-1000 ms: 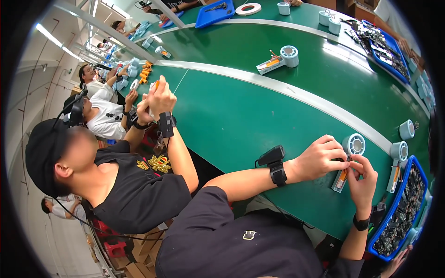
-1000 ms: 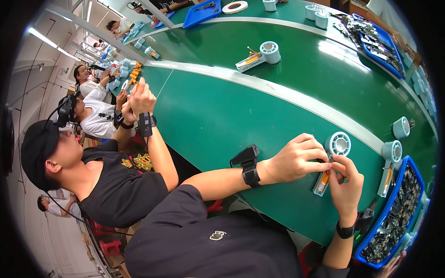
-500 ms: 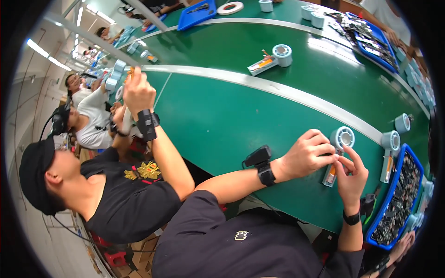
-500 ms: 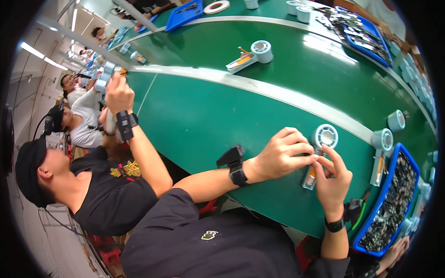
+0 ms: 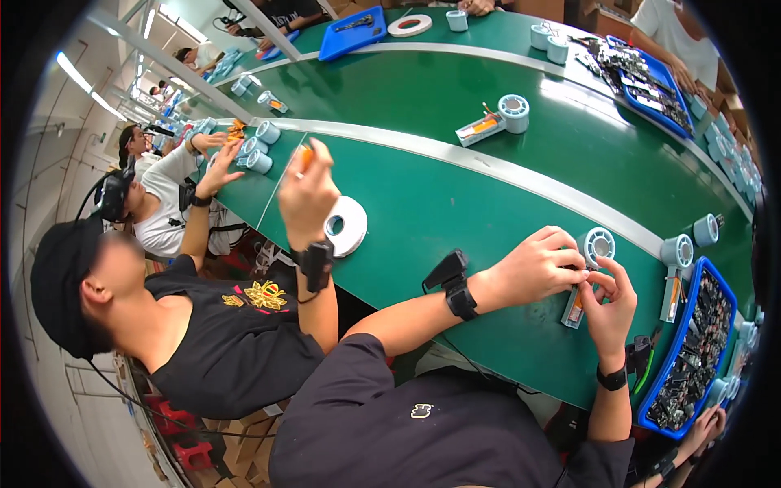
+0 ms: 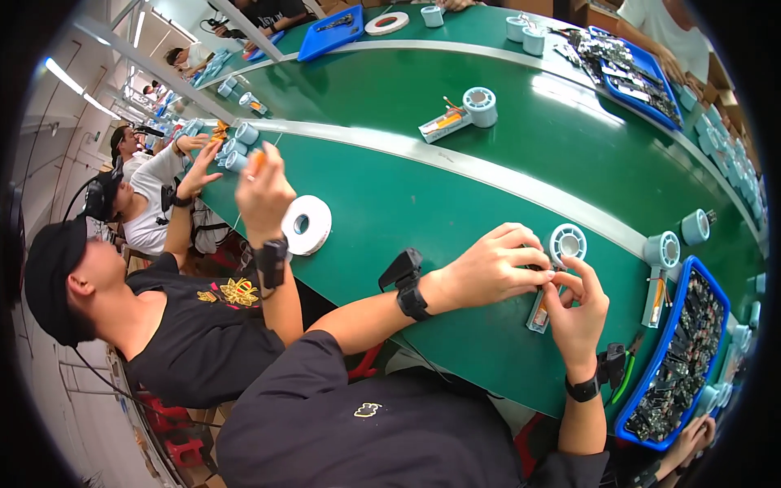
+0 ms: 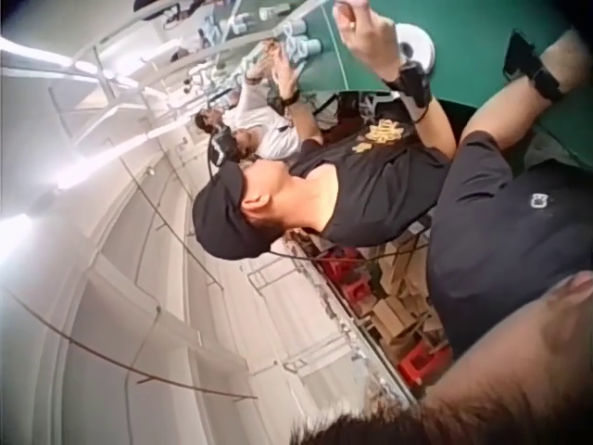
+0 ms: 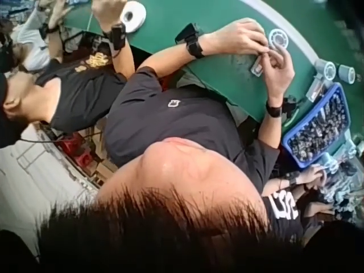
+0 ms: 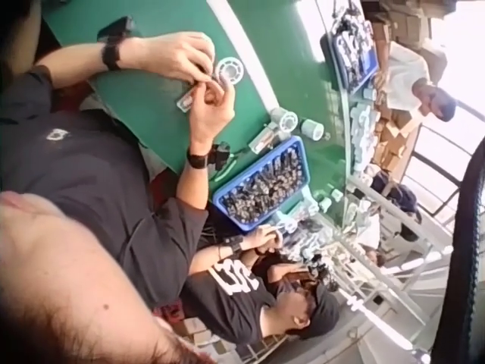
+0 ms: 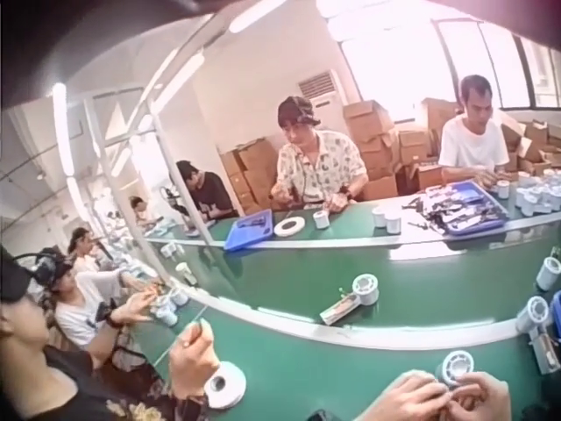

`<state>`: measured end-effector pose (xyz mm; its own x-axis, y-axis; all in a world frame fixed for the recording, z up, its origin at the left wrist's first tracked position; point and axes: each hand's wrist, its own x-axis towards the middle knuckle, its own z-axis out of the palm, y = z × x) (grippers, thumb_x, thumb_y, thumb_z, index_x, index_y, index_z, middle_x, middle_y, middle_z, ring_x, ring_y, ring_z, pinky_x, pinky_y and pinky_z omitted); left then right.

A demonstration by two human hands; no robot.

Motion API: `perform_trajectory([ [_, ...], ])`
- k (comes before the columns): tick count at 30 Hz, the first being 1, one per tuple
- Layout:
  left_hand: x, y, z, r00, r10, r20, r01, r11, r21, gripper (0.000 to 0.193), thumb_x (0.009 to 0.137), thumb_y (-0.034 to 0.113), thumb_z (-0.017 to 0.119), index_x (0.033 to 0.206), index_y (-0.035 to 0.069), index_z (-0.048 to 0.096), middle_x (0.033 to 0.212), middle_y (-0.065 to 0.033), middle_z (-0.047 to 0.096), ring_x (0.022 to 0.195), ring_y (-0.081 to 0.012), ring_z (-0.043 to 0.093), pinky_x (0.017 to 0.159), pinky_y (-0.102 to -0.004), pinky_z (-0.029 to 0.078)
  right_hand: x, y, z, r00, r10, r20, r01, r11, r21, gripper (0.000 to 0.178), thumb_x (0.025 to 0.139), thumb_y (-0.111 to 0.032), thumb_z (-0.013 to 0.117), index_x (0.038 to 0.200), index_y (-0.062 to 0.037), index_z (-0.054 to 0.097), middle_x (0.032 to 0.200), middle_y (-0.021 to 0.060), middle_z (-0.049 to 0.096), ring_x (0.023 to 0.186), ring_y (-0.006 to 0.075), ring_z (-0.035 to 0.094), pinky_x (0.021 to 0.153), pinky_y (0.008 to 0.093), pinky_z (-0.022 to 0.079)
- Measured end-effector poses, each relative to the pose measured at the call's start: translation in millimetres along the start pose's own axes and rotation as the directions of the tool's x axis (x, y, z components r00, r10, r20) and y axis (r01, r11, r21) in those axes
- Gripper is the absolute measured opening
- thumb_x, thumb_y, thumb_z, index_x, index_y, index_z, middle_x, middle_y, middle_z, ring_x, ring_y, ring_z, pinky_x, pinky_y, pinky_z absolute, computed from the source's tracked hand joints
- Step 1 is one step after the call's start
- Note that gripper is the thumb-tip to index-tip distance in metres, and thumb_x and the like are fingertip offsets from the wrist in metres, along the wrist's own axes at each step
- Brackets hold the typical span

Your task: The person picks up a circuit board and connects the battery and motor wires to it before pressing the board into a fan housing. They then set the partially assembled fan aside on the table and repeat the process.

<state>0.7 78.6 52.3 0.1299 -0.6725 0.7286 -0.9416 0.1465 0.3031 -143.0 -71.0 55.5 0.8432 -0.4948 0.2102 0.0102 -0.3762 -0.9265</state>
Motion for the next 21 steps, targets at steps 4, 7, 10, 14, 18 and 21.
perform_trajectory([
  [4,11,-39,-34,0.989,-0.149,0.012,0.149,0.983,-0.11,0.027,0.075,0.027,0.084,0.096,0.011,0.076,0.108,-0.004,0.069,0.108,-0.0286,0.063,0.097,-0.0476,0.049,12,-2,-4,0.994,0.069,0.086,-0.074,0.995,0.063,0.041,0.084,0.008,0.07,0.123,0.0021,0.062,0.088,0.0029,0.071,0.063,-0.0003,0.048,0.056,0.0168,0.038],
  [7,20,-104,-59,0.922,-0.268,-0.281,0.383,0.745,0.547,0.038,0.079,0.028,0.083,0.113,0.014,0.071,0.107,-0.0076,0.069,0.113,-0.032,0.062,0.102,-0.0471,0.046,5,-12,2,0.996,0.019,0.091,-0.024,0.998,0.056,0.035,0.083,0.007,0.068,0.117,0.0036,0.064,0.086,0.0019,0.067,0.066,0.0013,0.05,0.06,0.0183,0.041],
  [10,9,-165,-59,0.88,-0.402,-0.254,0.458,0.57,0.682,0.045,0.082,0.028,0.081,0.122,0.014,0.065,0.107,-0.0108,0.07,0.11,-0.0328,0.065,0.096,-0.046,0.05,0,-11,-3,0.993,-0.004,0.12,0.005,1.0,-0.007,0.027,0.084,0.006,0.068,0.111,0.0039,0.065,0.085,0.0016,0.066,0.066,0.002,0.051,0.061,0.0193,0.043],
  [14,10,-170,-51,0.754,-0.653,-0.062,0.553,0.583,0.595,0.05,0.082,0.026,0.079,0.126,0.014,0.059,0.104,-0.0131,0.072,0.106,-0.0322,0.068,0.091,-0.0458,0.054,2,-12,-6,0.993,0.01,0.114,-0.009,1.0,-0.015,0.018,0.084,0.005,0.068,0.101,0.0042,0.067,0.081,0.0024,0.066,0.064,0.0042,0.052,0.061,0.0215,0.044],
  [18,17,-125,-39,0.721,-0.684,-0.111,0.598,0.533,0.598,0.045,0.08,0.022,0.076,0.122,0.014,0.06,0.101,-0.0145,0.072,0.099,-0.0335,0.07,0.084,-0.0472,0.056,3,4,-18,0.992,-0.002,0.125,0.006,0.999,-0.032,0.013,0.085,0.003,0.067,0.098,0.0039,0.067,0.077,0.0004,0.063,0.065,0.0042,0.053,0.061,0.022,0.045],
  [21,25,-90,-40,0.612,-0.788,-0.061,0.644,0.452,0.617,0.046,0.079,0.015,0.073,0.122,0.012,0.058,0.1,-0.0153,0.072,0.094,-0.0368,0.07,0.081,-0.0495,0.057,4,10,-38,0.991,0.048,0.125,-0.039,0.996,-0.081,0.011,0.087,0.0,0.068,0.097,0.0032,0.067,0.071,-0.0013,0.06,0.065,0.0044,0.054,0.061,0.0227,0.045],
])
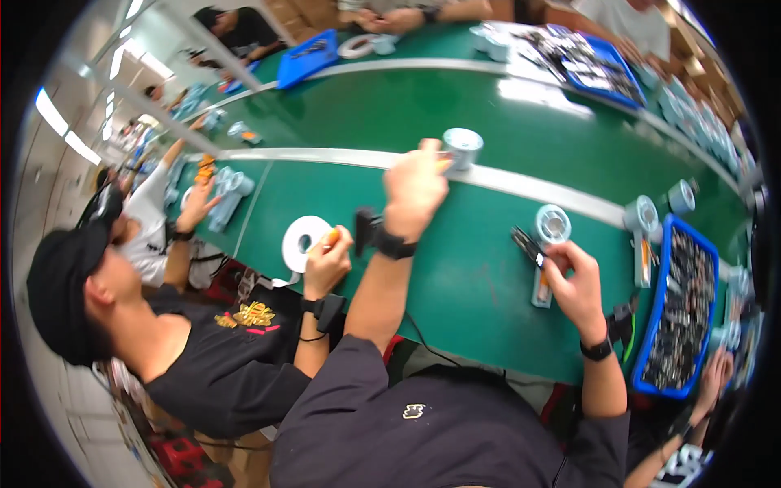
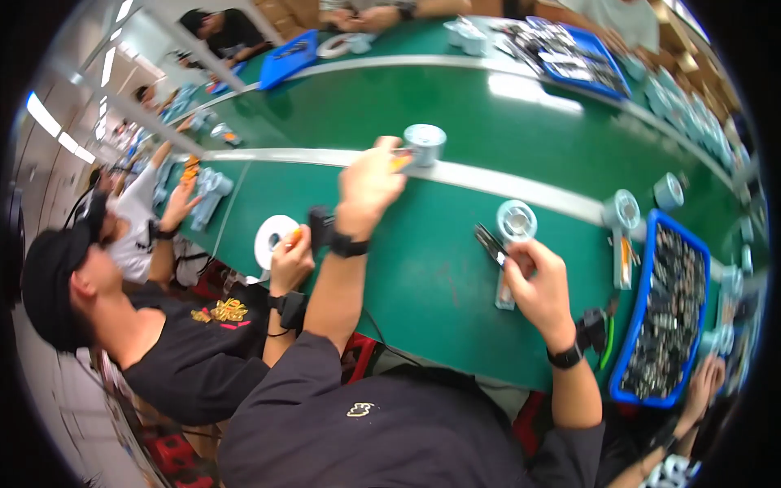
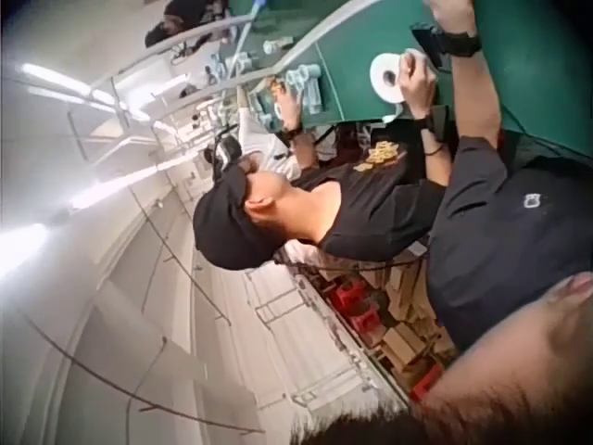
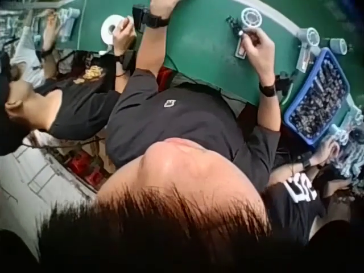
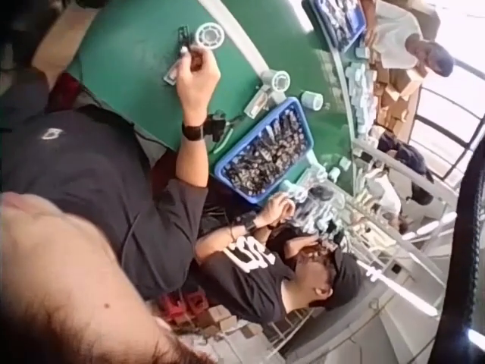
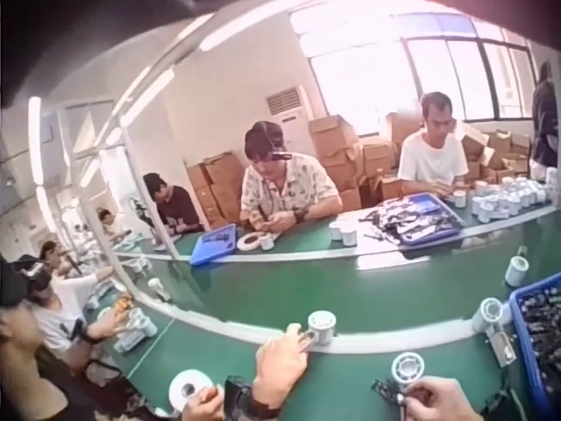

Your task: The person picks up a circuit board and connects the battery and motor wires to it before pressing the board into a fan housing. They then set the partially assembled fan aside on the table and repeat the process.

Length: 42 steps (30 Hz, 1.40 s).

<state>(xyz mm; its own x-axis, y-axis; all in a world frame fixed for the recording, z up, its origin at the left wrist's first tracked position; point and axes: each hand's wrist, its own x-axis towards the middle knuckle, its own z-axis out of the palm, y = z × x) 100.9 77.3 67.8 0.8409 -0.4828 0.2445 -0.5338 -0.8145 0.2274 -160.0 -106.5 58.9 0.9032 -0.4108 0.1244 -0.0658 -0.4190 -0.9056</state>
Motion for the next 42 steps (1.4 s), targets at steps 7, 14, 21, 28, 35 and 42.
perform_trajectory([
  [7,-99,6,-5,0.997,-0.071,-0.018,0.071,0.997,0.014,0.081,0.077,0.015,0.081,0.149,0.015,0.043,0.111,-0.0157,0.065,0.105,-0.0395,0.063,0.09,-0.0501,0.05,14,27,-18,0.999,0.021,0.047,-0.023,0.999,0.041,0.015,0.086,-0.003,0.07,0.1,0.0021,0.067,0.076,0.0001,0.066,0.057,0.0019,0.042,0.052,0.023,0.035],
  [14,-105,114,4,0.893,0.443,-0.073,-0.432,0.802,-0.414,0.038,0.076,0.018,0.086,0.11,0.011,0.071,0.11,-0.0093,0.065,0.101,-0.0319,0.065,0.084,-0.0443,0.053,10,38,-21,0.999,0.023,0.038,-0.028,0.991,0.131,0.03,0.085,0.0,0.073,0.114,0.0011,0.063,0.085,0.0023,0.072,0.058,0.0001,0.041,0.051,0.0211,0.034],
  [21,-100,124,49,0.873,0.483,-0.064,-0.41,0.658,-0.632,0.03,0.077,0.012,0.085,0.105,0.009,0.075,0.105,-0.0052,0.07,0.083,-0.0218,0.074,0.066,-0.0372,0.059,10,34,-19,0.999,0.026,-0.021,-0.021,0.977,0.214,0.031,0.087,0.003,0.072,0.116,0.0007,0.063,0.086,0.0027,0.073,0.059,-0.0004,0.044,0.052,0.0192,0.035],
  [28,-102,122,63,0.926,0.365,-0.098,-0.238,0.362,-0.901,0.032,0.08,-0.002,0.08,0.111,0.007,0.077,0.108,-0.0101,0.07,0.089,-0.0221,0.076,0.073,-0.0322,0.06,6,40,-12,0.995,-0.06,-0.085,0.072,0.985,0.156,0.031,0.088,0.004,0.071,0.118,0.0003,0.064,0.09,0.0051,0.075,0.06,0.0002,0.048,0.053,0.0194,0.038],
  [35,-102,117,58,0.925,0.353,-0.144,-0.294,0.42,-0.859,0.031,0.081,-0.008,0.078,0.109,0.006,0.078,0.119,-0.0136,0.066,0.09,-0.0229,0.075,0.076,-0.0306,0.06,10,43,-12,0.985,-0.144,-0.097,0.159,0.97,0.181,0.03,0.089,0.006,0.068,0.119,0.0011,0.064,0.097,0.0096,0.078,0.062,0.0024,0.057,0.054,0.0212,0.045],
  [42,-107,120,69,0.906,0.34,-0.253,-0.399,0.487,-0.776,0.027,0.082,-0.01,0.076,0.106,0.004,0.078,0.121,-0.0146,0.062,0.089,-0.023,0.075,0.076,-0.031,0.061,1,33,-8,0.999,-0.003,-0.045,0.015,0.958,0.287,0.035,0.091,0.008,0.062,0.125,0.0034,0.06,0.1,0.0159,0.078,0.066,0.0031,0.064,0.054,0.0233,0.05],
])
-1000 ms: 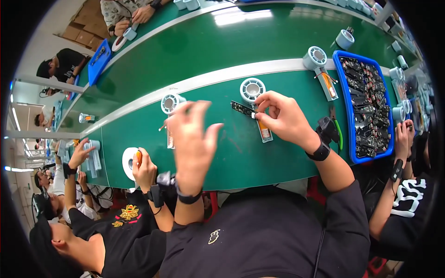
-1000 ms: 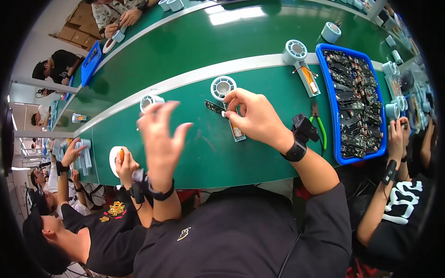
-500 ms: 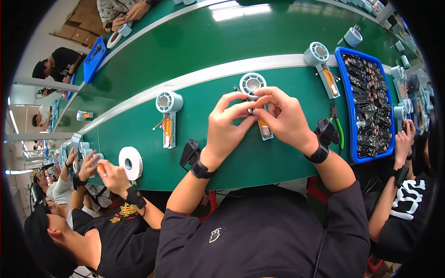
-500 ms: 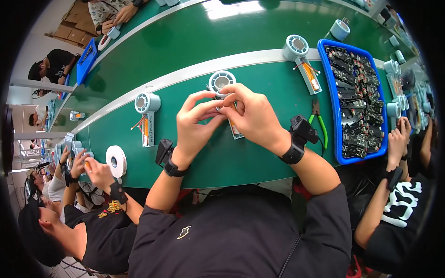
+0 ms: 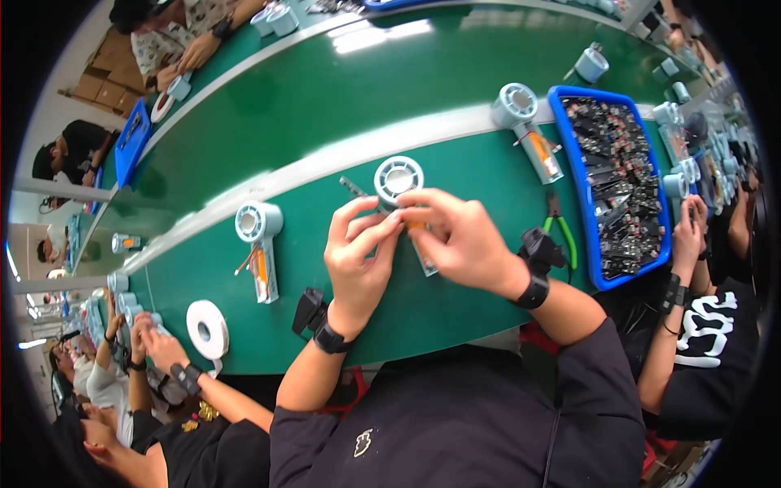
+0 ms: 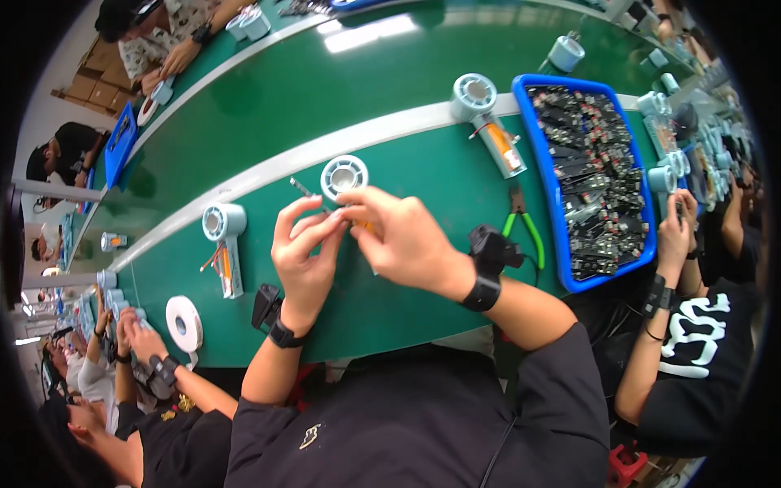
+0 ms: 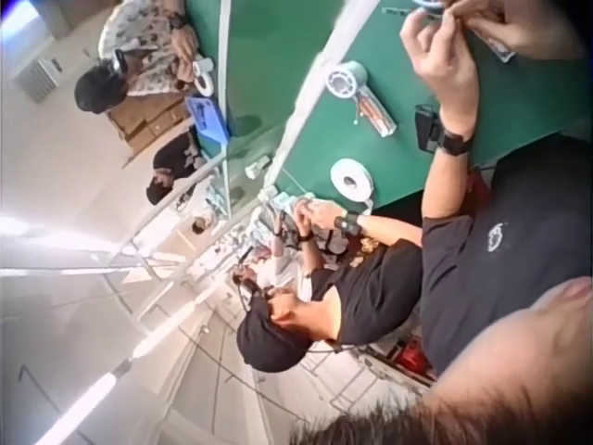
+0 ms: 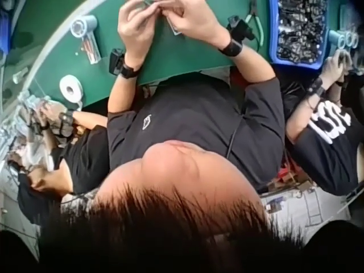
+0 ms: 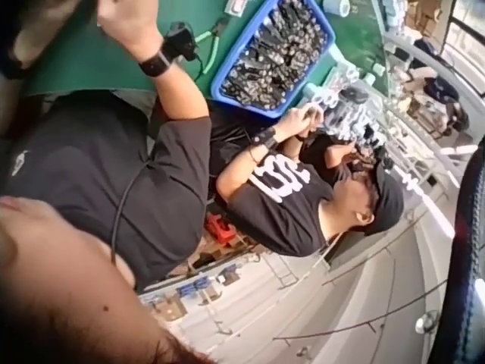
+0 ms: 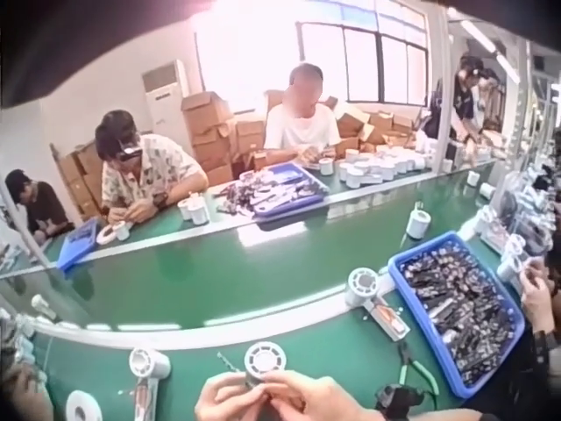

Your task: The person picks up a circuit board and connects the battery and motor wires to it before pressing the board into a fan housing. They then set the partially assembled fan aside on the table and repeat the process.

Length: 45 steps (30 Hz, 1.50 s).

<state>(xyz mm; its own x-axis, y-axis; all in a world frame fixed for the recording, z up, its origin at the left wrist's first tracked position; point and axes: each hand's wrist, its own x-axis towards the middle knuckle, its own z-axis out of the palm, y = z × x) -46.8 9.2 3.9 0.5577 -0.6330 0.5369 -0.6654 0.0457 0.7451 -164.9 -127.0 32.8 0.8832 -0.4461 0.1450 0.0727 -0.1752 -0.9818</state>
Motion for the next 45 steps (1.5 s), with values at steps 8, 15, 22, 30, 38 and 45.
perform_trajectory([
  [8,0,-3,0,0.999,-0.022,0.024,0.022,1.0,-0.004,0.023,0.084,-0.009,0.075,0.105,0.002,0.077,0.12,-0.0152,0.062,0.09,-0.0232,0.075,0.076,-0.0308,0.061,-7,3,3,0.991,-0.135,-0.007,0.132,0.982,-0.132,0.045,0.088,0.009,0.061,0.133,0.0021,0.057,0.106,0.0216,0.076,0.091,0.0271,0.076,0.074,0.0337,0.058],
  [15,7,11,-7,0.992,-0.044,0.121,0.038,0.998,0.054,0.025,0.085,-0.007,0.075,0.107,0.002,0.076,0.118,-0.014,0.065,0.091,-0.024,0.075,0.075,-0.0318,0.061,5,5,-9,0.987,-0.114,0.116,0.132,0.978,-0.162,0.057,0.086,0.008,0.062,0.141,-0.0014,0.049,0.107,0.0204,0.075,0.094,0.0311,0.076,0.077,0.038,0.058],
  [22,15,20,-15,0.947,0.02,0.32,-0.116,0.952,0.282,0.024,0.084,0.001,0.077,0.108,0.003,0.072,0.113,-0.0119,0.068,0.084,-0.0263,0.073,0.07,-0.0356,0.059,23,6,-22,0.943,-0.03,0.331,0.076,0.989,-0.126,0.053,0.089,0.001,0.062,0.139,-0.0009,0.047,0.091,0.0193,0.072,0.087,0.037,0.072,0.077,0.0435,0.057],
  [30,49,21,-14,0.855,0.078,0.513,-0.256,0.924,0.285,0.02,0.089,0.009,0.071,0.108,0.001,0.067,0.095,-0.0129,0.071,0.068,-0.0272,0.068,0.061,-0.0366,0.055,16,-77,-46,0.93,0.193,0.314,0.166,0.543,-0.823,0.034,0.094,-0.019,0.069,0.12,0.0018,0.063,0.084,0.0183,0.071,0.079,0.0366,0.071,0.074,0.0453,0.056],
  [38,56,35,-7,0.757,-0.384,0.528,0.501,0.86,-0.094,0.034,0.09,0.005,0.072,0.123,0.004,0.064,0.087,-0.0118,0.068,0.067,-0.0168,0.066,0.057,-0.0313,0.053,24,-4,-56,0.912,0.031,0.41,0.114,0.939,-0.325,0.019,0.093,-0.018,0.069,0.103,-0.0017,0.064,0.075,0.0181,0.069,0.071,0.0368,0.071,0.066,0.0454,0.055],
  [45,80,35,-1,0.734,0.305,0.606,-0.584,0.739,0.335,0.045,0.084,0.023,0.078,0.127,0.017,0.067,0.125,-0.005,0.067,0.123,-0.0283,0.057,0.112,-0.048,0.036,7,-8,-77,0.895,0.001,0.445,0.251,0.824,-0.508,0.022,0.093,-0.015,0.067,0.104,0.0025,0.058,0.074,0.018,0.067,0.067,0.0405,0.066,0.061,0.0467,0.052],
])
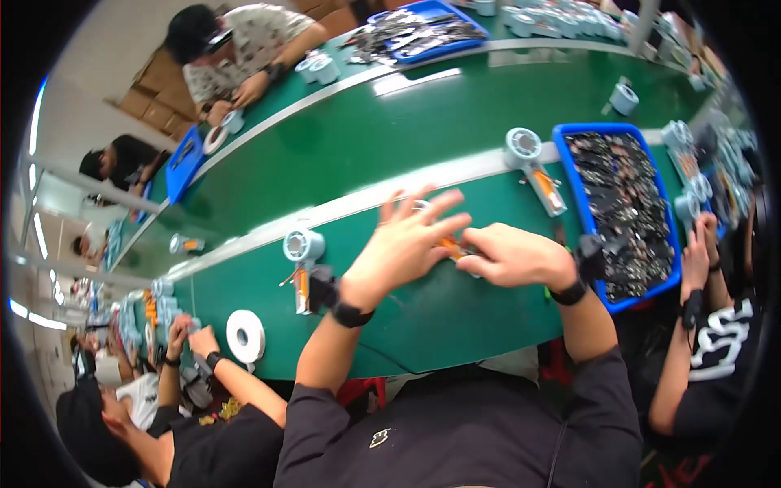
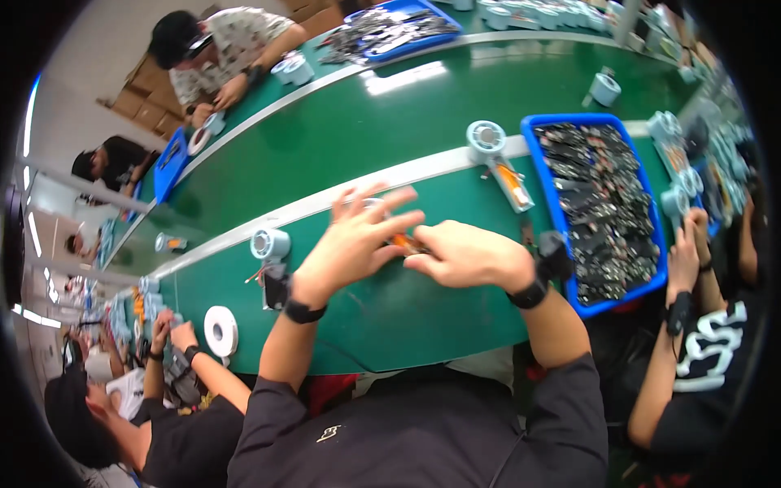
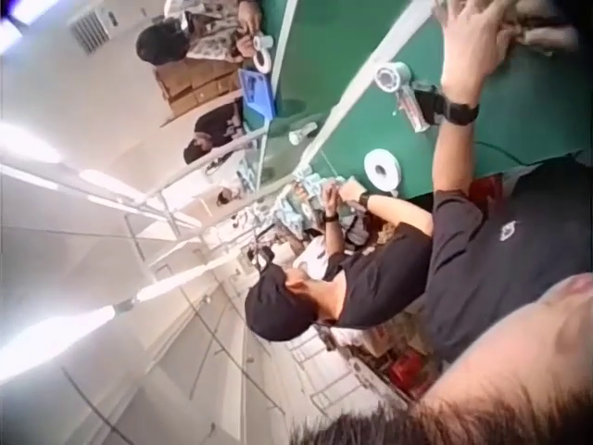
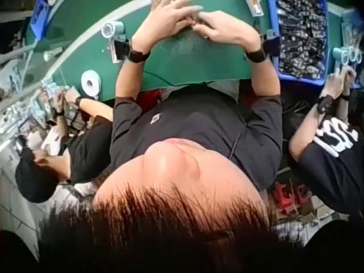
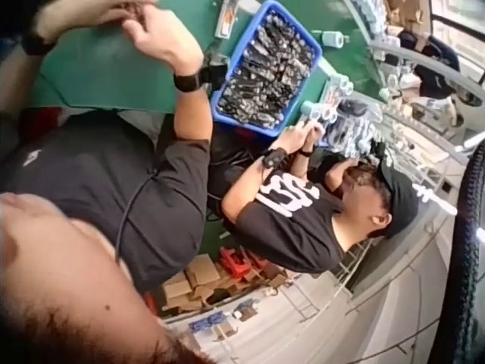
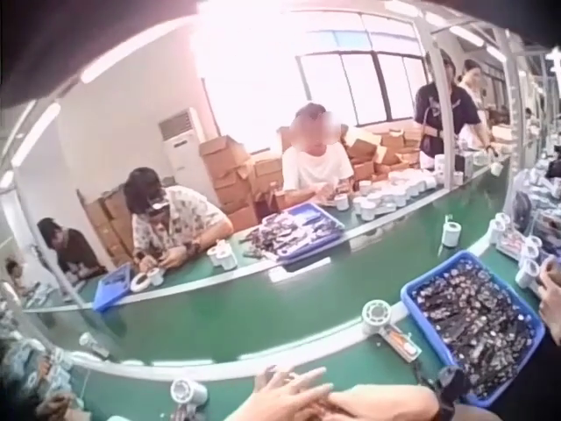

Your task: The person picks up a circuit board and connects the battery and motor wires to it before pressing the board into a fan housing. They then set the partially assembled fan aside on the table and repeat the process.

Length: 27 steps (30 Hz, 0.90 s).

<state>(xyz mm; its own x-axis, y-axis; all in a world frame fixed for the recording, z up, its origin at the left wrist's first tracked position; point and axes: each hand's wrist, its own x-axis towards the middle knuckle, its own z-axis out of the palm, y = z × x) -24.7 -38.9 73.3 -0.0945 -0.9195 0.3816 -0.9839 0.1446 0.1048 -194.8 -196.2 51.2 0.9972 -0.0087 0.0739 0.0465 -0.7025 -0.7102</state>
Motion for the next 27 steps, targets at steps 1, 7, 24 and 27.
perform_trajectory([
  [1,-2,-8,13,1.0,-0.031,0.002,0.031,0.999,0.026,0.045,0.084,0.023,0.078,0.127,0.017,0.067,0.125,-0.005,0.067,0.123,-0.0283,0.057,0.112,-0.048,0.036,-2,5,6,0.982,-0.119,-0.144,0.114,0.992,-0.045,0.021,0.093,-0.015,0.066,0.101,0.0026,0.058,0.073,0.0181,0.065,0.065,0.0409,0.065,0.059,0.0477,0.051],
  [7,-9,-6,40,0.987,-0.156,-0.051,0.138,0.958,-0.252,0.018,0.083,0.024,0.078,0.097,0.014,0.071,0.106,-0.0026,0.07,0.117,-0.028,0.06,0.102,-0.0463,0.044,9,-14,9,0.929,0.095,-0.358,-0.25,0.875,-0.414,0.015,0.095,-0.01,0.063,0.095,-0.0001,0.052,0.083,0.0207,0.065,0.078,0.0401,0.066,0.068,0.0501,0.05],
  [24,-11,14,44,0.941,-0.299,-0.159,0.282,0.952,-0.118,0.014,0.083,0.008,0.072,0.096,0.005,0.075,0.11,-0.0114,0.072,0.115,-0.0349,0.064,0.103,-0.0514,0.05,9,23,20,0.974,0.119,-0.191,-0.138,0.986,-0.09,0.034,0.097,-0.008,0.057,0.13,-0.0041,0.057,0.103,0.0184,0.064,0.098,0.0375,0.058,0.092,0.0444,0.047],
  [27,-10,21,45,0.944,-0.311,-0.107,0.305,0.95,-0.069,0.014,0.085,0.005,0.069,0.098,0.003,0.075,0.111,-0.0112,0.073,0.117,-0.0361,0.063,0.104,-0.051,0.05,10,26,25,0.966,0.115,-0.233,-0.139,0.986,-0.087,0.031,0.095,-0.008,0.058,0.126,-0.0047,0.059,0.102,0.0178,0.064,0.099,0.0374,0.058,0.092,0.0448,0.047],
])
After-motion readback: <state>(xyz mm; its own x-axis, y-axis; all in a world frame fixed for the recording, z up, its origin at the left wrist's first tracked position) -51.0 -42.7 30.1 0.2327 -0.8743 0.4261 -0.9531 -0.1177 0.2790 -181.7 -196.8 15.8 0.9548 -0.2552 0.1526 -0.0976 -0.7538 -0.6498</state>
